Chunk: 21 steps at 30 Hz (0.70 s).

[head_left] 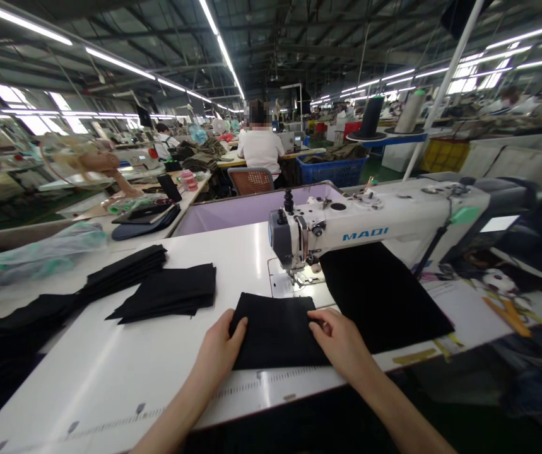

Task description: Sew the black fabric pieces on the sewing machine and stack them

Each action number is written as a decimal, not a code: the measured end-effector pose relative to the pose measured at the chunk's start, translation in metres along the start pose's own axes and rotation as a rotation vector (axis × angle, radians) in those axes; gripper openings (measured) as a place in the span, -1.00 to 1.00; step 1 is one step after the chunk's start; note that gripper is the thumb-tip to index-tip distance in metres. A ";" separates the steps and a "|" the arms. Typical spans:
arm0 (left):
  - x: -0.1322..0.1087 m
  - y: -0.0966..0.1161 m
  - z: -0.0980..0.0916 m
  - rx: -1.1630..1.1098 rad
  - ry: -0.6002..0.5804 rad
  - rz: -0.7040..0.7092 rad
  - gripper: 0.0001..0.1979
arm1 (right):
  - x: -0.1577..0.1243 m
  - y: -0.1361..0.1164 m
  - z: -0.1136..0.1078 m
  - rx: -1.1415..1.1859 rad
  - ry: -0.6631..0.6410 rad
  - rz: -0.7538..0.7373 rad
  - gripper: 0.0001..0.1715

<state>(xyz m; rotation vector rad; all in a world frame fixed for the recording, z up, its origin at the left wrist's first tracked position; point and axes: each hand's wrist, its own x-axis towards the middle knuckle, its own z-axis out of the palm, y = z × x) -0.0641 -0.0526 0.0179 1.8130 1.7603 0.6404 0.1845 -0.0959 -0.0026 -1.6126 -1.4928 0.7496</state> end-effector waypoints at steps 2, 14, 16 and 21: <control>0.000 -0.001 0.000 0.010 0.008 0.013 -0.69 | -0.002 0.000 0.000 -0.007 0.005 -0.001 -0.62; 0.003 0.004 -0.001 0.178 -0.007 0.067 -0.76 | 0.001 -0.007 -0.002 -0.138 -0.047 0.053 -0.63; 0.003 0.008 -0.005 0.303 -0.048 0.070 -0.81 | 0.002 -0.011 -0.004 -0.182 -0.071 0.058 -0.65; 0.001 0.034 -0.008 0.659 0.119 0.278 -0.61 | -0.001 -0.019 -0.008 -0.403 -0.109 -0.024 -0.68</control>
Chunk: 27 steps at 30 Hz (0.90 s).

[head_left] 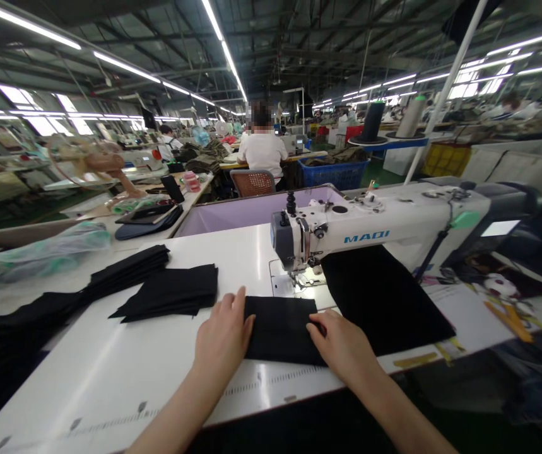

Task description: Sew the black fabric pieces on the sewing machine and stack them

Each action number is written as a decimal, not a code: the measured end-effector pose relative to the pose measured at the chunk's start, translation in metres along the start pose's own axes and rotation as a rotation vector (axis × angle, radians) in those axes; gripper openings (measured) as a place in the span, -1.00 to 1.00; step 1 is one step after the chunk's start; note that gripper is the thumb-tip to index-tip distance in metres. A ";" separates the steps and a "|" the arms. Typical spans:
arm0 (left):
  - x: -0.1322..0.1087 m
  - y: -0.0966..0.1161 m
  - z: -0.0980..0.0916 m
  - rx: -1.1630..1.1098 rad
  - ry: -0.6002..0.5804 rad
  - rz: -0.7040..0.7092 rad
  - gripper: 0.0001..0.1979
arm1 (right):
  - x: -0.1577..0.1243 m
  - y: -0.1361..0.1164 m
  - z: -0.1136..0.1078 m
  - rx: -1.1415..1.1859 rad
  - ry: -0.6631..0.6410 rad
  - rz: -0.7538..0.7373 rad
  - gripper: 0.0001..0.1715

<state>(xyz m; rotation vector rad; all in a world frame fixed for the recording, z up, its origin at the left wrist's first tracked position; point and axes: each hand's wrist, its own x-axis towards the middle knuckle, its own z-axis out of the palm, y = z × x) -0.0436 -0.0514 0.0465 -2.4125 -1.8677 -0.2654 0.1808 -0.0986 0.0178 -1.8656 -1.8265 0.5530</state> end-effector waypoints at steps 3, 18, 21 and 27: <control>0.007 0.021 0.006 -0.132 0.077 0.397 -0.56 | 0.001 -0.003 0.000 -0.107 -0.014 -0.073 -0.68; 0.042 0.032 0.044 -0.219 -0.066 0.536 -0.58 | 0.041 0.024 0.020 -0.052 0.152 -0.462 -0.69; 0.042 0.036 0.044 -0.216 -0.053 0.499 -0.58 | 0.043 0.026 0.016 -0.050 0.137 -0.479 -0.70; 0.041 0.035 0.046 -0.239 -0.024 0.499 -0.60 | 0.044 0.025 0.011 -0.079 0.113 -0.495 -0.68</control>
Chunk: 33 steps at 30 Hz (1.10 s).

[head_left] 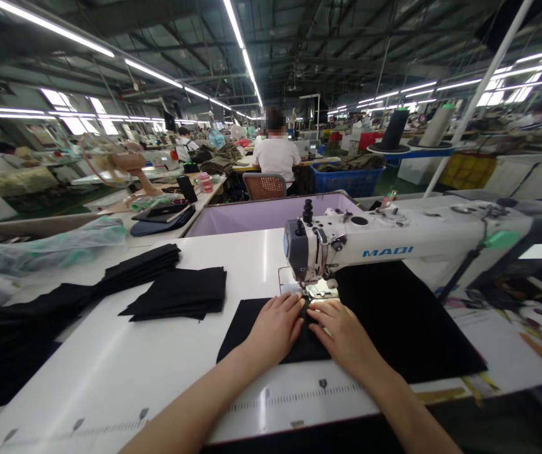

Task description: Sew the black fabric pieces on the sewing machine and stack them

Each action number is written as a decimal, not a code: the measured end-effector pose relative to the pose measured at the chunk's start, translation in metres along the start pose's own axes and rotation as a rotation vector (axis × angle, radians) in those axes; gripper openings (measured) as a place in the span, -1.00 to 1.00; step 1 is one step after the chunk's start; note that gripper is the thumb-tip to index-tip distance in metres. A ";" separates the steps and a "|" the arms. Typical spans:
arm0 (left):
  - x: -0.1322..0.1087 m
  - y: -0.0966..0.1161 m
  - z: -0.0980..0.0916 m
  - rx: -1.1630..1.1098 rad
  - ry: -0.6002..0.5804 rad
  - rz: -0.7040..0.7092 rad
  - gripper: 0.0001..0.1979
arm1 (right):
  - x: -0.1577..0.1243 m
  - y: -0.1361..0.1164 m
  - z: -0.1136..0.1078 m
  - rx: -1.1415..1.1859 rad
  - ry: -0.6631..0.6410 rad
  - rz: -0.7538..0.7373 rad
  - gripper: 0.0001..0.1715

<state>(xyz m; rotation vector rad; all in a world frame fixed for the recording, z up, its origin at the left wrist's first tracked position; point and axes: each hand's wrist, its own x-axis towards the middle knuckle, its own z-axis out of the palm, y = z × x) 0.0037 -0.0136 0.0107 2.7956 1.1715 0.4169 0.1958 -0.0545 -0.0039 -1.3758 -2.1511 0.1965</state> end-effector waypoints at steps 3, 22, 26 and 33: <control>0.000 -0.001 0.000 -0.006 0.009 -0.010 -0.60 | 0.000 -0.001 0.000 -0.006 0.008 -0.006 -0.68; 0.006 -0.009 0.000 -0.068 0.023 0.016 -0.61 | 0.003 0.004 0.004 0.027 0.029 -0.001 -0.73; 0.007 -0.010 0.002 -0.062 0.032 0.015 -0.61 | 0.003 0.004 0.005 0.018 0.031 0.002 -0.69; 0.007 -0.013 0.004 -0.068 0.006 0.005 -0.60 | 0.003 0.006 0.008 0.009 0.055 0.005 -0.68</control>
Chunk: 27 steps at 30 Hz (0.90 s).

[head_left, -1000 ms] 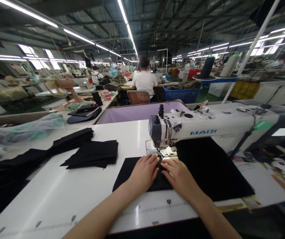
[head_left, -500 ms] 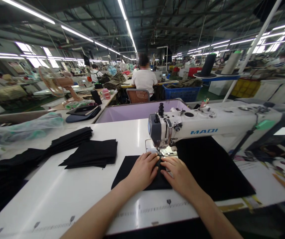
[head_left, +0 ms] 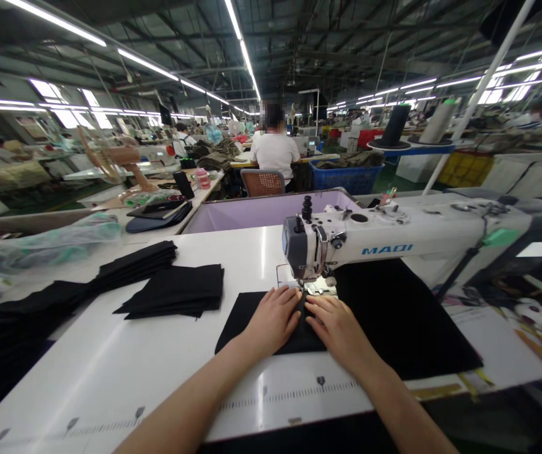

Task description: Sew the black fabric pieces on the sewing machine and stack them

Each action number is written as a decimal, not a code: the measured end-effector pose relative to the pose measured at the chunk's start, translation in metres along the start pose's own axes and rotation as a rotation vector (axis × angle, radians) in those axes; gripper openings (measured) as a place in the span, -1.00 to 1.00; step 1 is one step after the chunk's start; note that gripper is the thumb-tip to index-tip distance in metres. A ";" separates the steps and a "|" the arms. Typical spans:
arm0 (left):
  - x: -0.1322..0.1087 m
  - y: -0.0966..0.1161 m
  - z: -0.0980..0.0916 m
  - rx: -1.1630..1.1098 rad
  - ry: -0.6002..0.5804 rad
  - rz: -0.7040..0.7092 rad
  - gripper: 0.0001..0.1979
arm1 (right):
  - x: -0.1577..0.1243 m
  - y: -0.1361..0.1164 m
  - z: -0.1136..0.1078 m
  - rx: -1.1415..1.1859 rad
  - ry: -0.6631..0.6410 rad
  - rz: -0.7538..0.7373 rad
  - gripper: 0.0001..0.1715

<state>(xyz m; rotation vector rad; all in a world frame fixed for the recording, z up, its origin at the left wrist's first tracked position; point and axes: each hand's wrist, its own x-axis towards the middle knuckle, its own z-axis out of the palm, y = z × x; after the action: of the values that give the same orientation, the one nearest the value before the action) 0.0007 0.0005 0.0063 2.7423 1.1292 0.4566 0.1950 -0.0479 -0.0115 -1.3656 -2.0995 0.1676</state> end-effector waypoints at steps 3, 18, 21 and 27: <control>0.000 0.000 -0.001 -0.001 -0.022 -0.008 -0.61 | 0.000 -0.001 0.000 -0.007 -0.001 0.002 -0.68; 0.003 -0.001 -0.004 0.014 -0.079 -0.037 -0.57 | 0.003 -0.006 -0.002 -0.037 -0.010 0.015 -0.67; 0.003 -0.001 -0.004 0.034 -0.081 -0.035 -0.56 | 0.004 -0.005 -0.003 -0.031 -0.018 0.022 -0.69; -0.016 0.023 -0.013 0.096 -0.113 0.009 -0.60 | -0.022 -0.010 -0.015 0.052 -0.045 -0.004 -0.71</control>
<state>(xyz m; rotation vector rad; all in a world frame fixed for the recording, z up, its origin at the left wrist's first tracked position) 0.0004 -0.0266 0.0205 2.8158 1.1396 0.2504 0.2017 -0.0748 -0.0052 -1.3380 -2.1202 0.2521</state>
